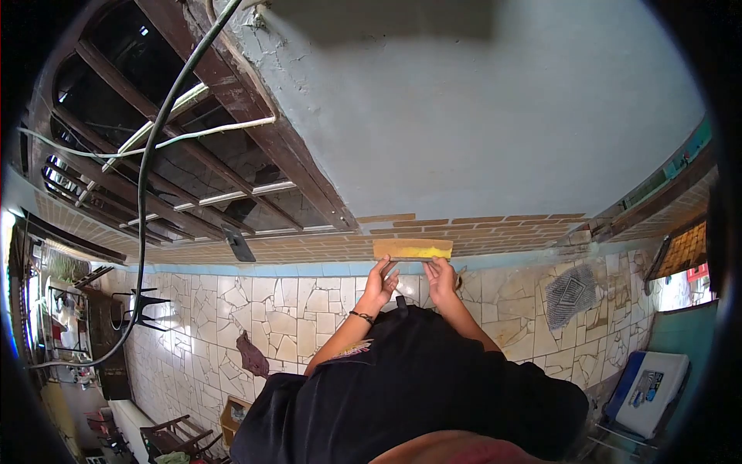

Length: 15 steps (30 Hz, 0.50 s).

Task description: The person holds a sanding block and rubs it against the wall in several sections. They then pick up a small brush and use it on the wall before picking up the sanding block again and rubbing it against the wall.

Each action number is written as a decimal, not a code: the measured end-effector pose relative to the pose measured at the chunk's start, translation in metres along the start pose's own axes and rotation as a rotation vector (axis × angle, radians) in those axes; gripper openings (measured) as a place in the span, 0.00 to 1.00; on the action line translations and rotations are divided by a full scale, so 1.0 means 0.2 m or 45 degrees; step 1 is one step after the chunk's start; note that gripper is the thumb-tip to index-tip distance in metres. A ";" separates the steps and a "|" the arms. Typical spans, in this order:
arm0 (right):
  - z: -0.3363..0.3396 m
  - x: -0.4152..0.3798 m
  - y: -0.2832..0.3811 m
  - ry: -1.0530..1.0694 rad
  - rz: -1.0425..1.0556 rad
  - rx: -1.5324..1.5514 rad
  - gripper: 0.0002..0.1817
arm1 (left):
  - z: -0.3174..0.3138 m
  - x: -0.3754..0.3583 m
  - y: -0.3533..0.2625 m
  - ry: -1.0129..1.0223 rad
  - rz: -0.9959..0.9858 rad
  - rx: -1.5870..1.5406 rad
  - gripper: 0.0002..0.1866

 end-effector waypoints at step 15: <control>0.00 -0.04 -0.05 -0.007 -0.030 -0.022 0.13 | 0.06 -0.05 0.01 -0.029 0.001 0.013 0.33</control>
Point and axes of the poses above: each hand's wrist, its own x-axis towards the middle knuckle, its own z-axis out of the back of the hand, y = z × x, the point moved 9 cm from there along x, towards the middle knuckle
